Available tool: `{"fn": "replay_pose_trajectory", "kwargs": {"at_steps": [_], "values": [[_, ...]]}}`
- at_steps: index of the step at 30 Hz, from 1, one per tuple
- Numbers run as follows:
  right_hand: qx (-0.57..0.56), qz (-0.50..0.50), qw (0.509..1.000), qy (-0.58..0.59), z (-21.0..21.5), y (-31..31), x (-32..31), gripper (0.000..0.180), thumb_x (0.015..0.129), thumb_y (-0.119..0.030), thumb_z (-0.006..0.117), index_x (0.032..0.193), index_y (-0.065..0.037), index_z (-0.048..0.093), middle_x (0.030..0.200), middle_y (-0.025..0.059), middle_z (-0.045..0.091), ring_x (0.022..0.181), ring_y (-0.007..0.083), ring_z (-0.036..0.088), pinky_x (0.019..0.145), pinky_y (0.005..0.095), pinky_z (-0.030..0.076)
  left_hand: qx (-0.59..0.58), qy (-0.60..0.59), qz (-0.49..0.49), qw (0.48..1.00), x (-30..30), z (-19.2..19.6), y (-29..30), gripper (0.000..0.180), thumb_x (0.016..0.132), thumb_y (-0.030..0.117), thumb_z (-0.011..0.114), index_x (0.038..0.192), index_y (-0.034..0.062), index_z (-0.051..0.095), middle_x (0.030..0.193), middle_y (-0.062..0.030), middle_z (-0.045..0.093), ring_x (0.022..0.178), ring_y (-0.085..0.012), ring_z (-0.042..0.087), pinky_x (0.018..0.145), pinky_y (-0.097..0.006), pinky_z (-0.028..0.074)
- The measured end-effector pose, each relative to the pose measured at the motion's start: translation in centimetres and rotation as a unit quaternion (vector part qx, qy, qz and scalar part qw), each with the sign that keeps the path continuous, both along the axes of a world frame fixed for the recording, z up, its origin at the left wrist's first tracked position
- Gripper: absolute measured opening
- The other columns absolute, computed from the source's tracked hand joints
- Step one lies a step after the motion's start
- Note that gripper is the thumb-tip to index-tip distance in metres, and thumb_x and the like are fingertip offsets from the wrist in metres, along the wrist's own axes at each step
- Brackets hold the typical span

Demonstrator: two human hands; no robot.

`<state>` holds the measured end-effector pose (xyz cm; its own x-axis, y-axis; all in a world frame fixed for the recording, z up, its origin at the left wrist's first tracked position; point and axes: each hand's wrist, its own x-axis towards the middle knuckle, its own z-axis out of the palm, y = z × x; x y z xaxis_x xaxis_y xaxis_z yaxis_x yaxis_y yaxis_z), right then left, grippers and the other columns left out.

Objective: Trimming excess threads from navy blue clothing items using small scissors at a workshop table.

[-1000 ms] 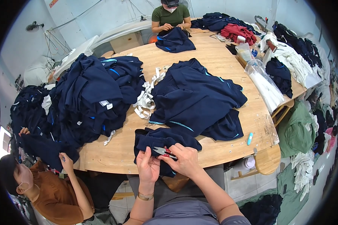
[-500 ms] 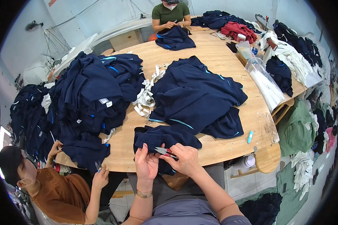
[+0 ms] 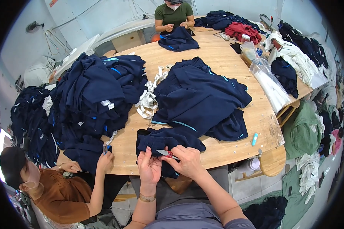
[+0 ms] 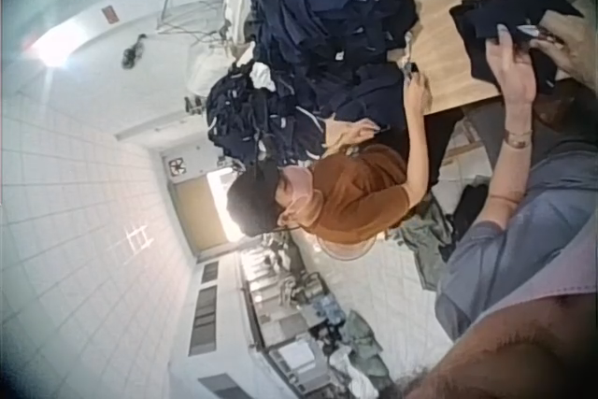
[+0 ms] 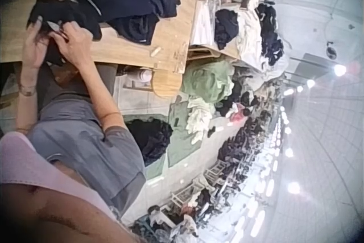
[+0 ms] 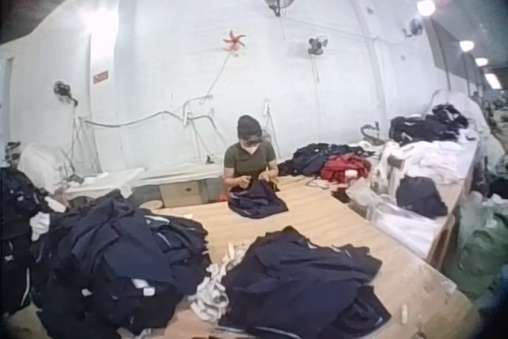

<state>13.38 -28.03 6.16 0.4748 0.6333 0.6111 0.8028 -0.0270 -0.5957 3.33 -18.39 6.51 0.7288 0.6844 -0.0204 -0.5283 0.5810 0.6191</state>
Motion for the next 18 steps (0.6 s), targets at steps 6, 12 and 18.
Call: {"fn": "replay_pose_trajectory", "kwargs": {"at_steps": [6, 12, 18], "values": [[0.043, 0.012, 0.969, 0.243, -0.7, -0.8, -0.3, 0.027, 0.074, -0.018, 0.075, 0.073, -0.003, 0.053, 0.059, 0.0056, 0.05, 0.046, 0.0125, 0.045, 0.045, 0.0239, 0.036, 0.007, 0.003, 0.02, 1.0, 0.3, 0.4, 0.0, 0.028, 0.096, 0.018, 0.043, 0.118, 0.0002, 0.046, 0.113, -0.013, 0.057, 0.102, -0.0216, 0.058, 0.092, -0.038, 0.048], [0.073, 0.033, 0.964, 0.254, 2.0, 1.0, -1.8, 0.028, 0.07, -0.007, 0.076, 0.092, -0.001, 0.059, 0.066, 0.0059, 0.056, 0.052, 0.0095, 0.05, 0.049, 0.02, 0.041, 0.034, -0.003, 0.036, 0.999, -0.1, -0.4, 0.1, 0.023, 0.095, 0.012, 0.045, 0.115, -0.0003, 0.047, 0.11, -0.0101, 0.057, 0.099, -0.0188, 0.057, 0.086, -0.032, 0.048], [0.092, 0.042, 0.993, 0.065, -0.2, 1.3, -1.0, 0.022, 0.071, 0.0, 0.07, 0.092, -0.004, 0.063, 0.067, 0.0041, 0.059, 0.051, 0.012, 0.054, 0.048, 0.0249, 0.042, 0.025, 0.004, 0.034, 0.999, 0.4, -0.6, 0.2, 0.018, 0.095, 0.013, 0.046, 0.11, 0.0023, 0.048, 0.105, -0.0089, 0.059, 0.096, -0.0175, 0.059, 0.086, -0.033, 0.05]]}}
